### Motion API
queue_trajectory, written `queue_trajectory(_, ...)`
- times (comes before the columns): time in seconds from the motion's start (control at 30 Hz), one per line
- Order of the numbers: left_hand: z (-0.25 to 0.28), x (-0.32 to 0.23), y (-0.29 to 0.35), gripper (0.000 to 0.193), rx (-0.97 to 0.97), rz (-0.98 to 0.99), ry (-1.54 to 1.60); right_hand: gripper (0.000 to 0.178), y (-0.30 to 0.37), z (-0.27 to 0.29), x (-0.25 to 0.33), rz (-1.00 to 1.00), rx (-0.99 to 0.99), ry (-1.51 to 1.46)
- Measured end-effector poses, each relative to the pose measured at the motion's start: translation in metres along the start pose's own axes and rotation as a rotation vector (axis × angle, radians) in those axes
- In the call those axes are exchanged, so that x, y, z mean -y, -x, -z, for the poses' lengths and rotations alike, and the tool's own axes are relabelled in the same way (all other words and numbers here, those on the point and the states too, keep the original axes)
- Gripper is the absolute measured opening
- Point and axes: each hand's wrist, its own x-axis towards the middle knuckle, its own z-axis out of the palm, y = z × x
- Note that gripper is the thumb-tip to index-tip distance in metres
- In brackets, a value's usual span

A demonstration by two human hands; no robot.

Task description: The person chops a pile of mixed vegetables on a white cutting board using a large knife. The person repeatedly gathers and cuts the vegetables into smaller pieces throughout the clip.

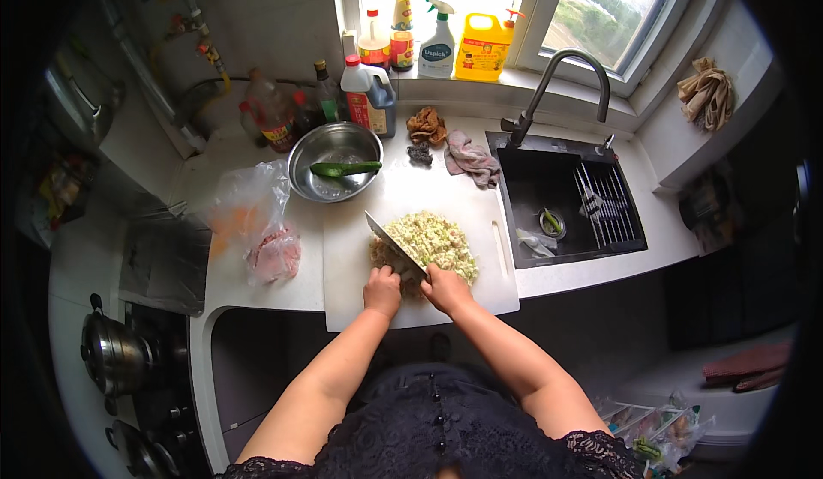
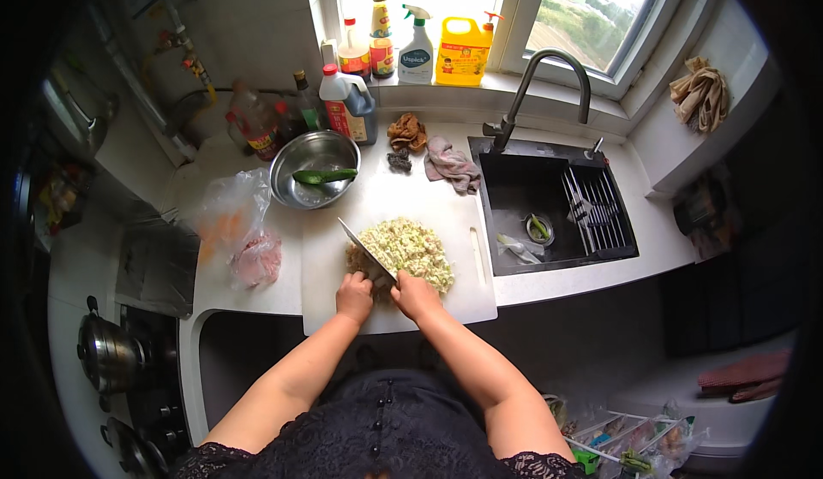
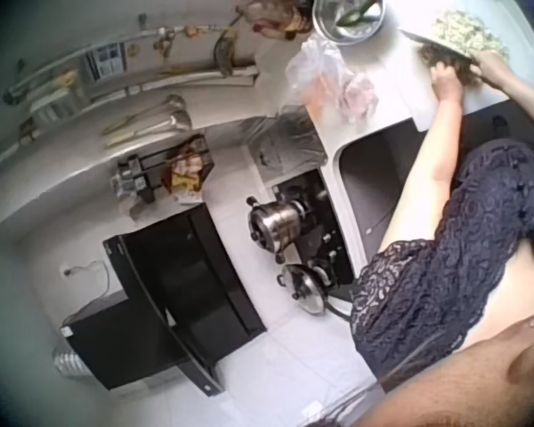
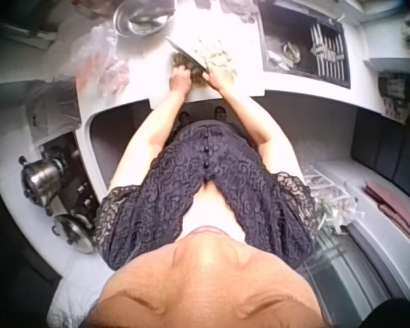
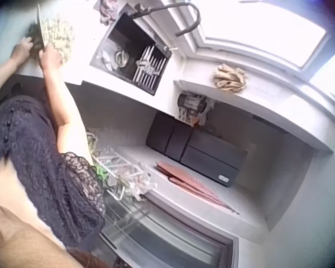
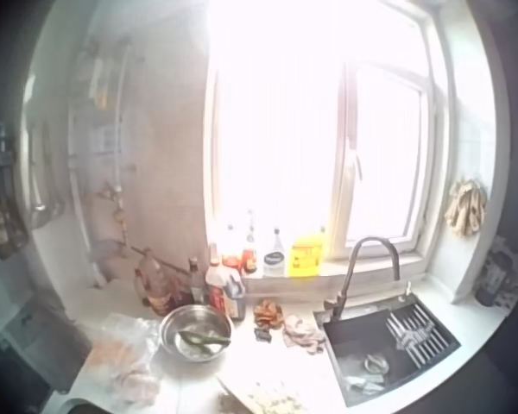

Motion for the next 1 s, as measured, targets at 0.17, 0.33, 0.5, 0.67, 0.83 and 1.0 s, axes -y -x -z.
queue_trajectory(0.17, -0.004, 0.003, -0.001, 0.006, -0.013, 0.033, 0.034, 0.021, 0.002, 0.02, 0.023, 0.029, -0.069, -0.071)
queue_trajectory(0.33, -0.01, 0.007, -0.002, 0.004, -0.1, -0.045, 0.056, 0.021, -0.005, 0.001, -0.009, -0.007, -0.013, 0.028)
queue_trajectory(0.5, -0.01, 0.008, 0.003, 0.009, -0.012, 0.025, 0.069, 0.023, 0.002, 0.014, 0.012, 0.056, -0.041, -0.041)
queue_trajectory(0.67, -0.013, 0.011, 0.005, 0.006, -0.066, -0.028, 0.074, 0.023, -0.003, 0.0, -0.001, 0.011, -0.008, 0.04)
queue_trajectory(0.83, -0.008, 0.007, 0.004, 0.003, -0.035, 0.018, 0.133, 0.022, 0.003, 0.015, 0.015, 0.048, -0.064, -0.068)
queue_trajectory(1.0, -0.006, 0.006, 0.002, 0.007, -0.088, -0.048, 0.137, 0.022, -0.007, -0.003, -0.008, 0.006, 0.014, 0.016)
